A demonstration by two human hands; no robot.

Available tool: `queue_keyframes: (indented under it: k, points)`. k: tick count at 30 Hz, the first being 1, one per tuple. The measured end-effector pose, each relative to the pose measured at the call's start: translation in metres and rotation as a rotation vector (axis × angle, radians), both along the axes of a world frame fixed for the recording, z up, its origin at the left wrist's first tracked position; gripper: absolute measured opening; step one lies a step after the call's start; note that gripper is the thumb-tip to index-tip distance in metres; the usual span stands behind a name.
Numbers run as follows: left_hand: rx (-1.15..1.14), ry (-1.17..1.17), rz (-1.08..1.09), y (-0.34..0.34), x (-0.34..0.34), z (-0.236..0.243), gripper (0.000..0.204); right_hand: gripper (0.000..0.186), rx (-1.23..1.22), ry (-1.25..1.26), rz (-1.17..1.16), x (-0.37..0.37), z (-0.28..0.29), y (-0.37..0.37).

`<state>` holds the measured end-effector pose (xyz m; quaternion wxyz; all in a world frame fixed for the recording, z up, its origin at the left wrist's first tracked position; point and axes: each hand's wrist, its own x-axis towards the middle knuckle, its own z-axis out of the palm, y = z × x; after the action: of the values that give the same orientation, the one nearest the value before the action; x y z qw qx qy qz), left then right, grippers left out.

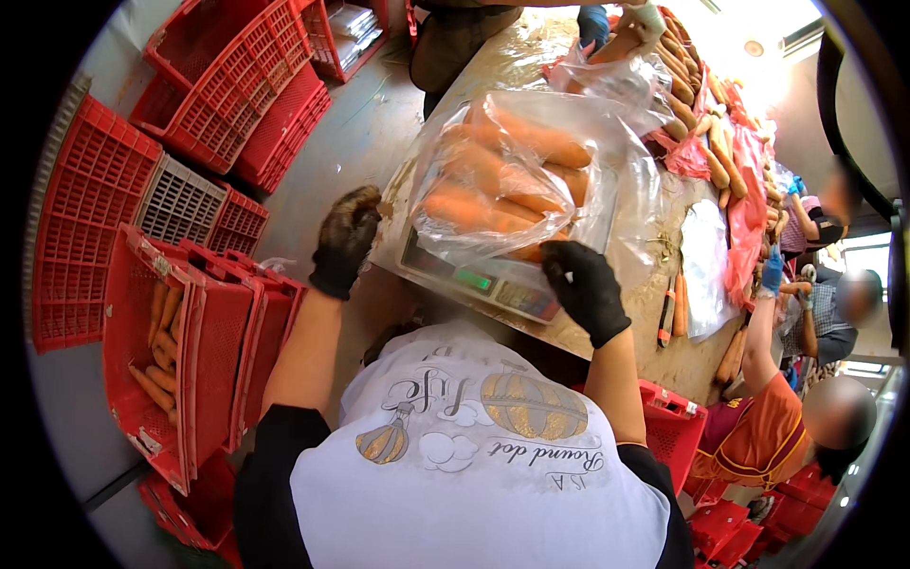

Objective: The person picks carrots from a table, places them into a plastic bag, weighs the bag on a digital scale, and then places the bagged carrots into a red crate. The process is repeated multiple times.

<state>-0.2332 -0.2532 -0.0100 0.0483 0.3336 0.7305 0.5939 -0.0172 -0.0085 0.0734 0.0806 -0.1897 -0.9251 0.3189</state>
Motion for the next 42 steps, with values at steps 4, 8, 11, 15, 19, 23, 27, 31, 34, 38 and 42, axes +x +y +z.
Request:
queue_keyframes:
  k: [4, 8, 11, 15, 19, 23, 27, 31, 34, 38, 42]
  points:
    - [-0.05, 0.222, -0.115, 0.035, 0.058, 0.125, 0.043, 0.015, 0.158, 0.002, 0.176, 0.004, -0.01, -0.009]
    - [-0.428, 0.874, -0.065, 0.086, 0.087, 0.114, 0.056, 0.011, 0.138, -0.054, 0.076, 0.003, -0.003, 0.0]
    - [-0.257, 0.755, 0.118, 0.091, 0.054, 0.062, 0.043, 0.013, 0.181, -0.12, -0.105, 0.019, -0.011, 0.027]
    - [0.206, 0.02, -0.014, 0.068, 0.033, 0.077, 0.02, 0.019, 0.171, 0.023, -0.128, 0.027, -0.008, 0.038]
    - [0.557, -0.657, -0.151, 0.068, 0.019, 0.118, 0.021, 0.02, 0.123, 0.028, 0.058, -0.007, 0.025, 0.023]
    - [0.554, -0.492, -0.246, 0.076, -0.006, 0.124, 0.034, 0.024, 0.088, 0.086, 0.346, -0.073, 0.043, 0.012]
    - [0.599, -0.636, -0.298, 0.076, 0.013, 0.15, 0.042, 0.038, 0.376, 0.057, 0.203, -0.13, 0.024, 0.059]
    - [0.505, -0.577, -0.278, 0.074, 0.022, 0.155, 0.039, 0.053, 0.364, -0.146, 0.216, -0.129, -0.012, 0.124]
    - [0.386, -0.454, -0.315, 0.069, 0.017, 0.156, 0.039, 0.042, 0.467, -0.235, 0.181, -0.123, 0.001, 0.105]
    - [0.387, -0.429, -0.269, 0.063, 0.019, 0.157, 0.041, 0.019, 0.585, -0.138, 0.337, -0.081, 0.02, 0.056]
    - [0.398, -0.505, -0.234, 0.064, 0.02, 0.155, 0.042, 0.025, 0.361, -0.172, 0.248, -0.036, 0.004, 0.022]
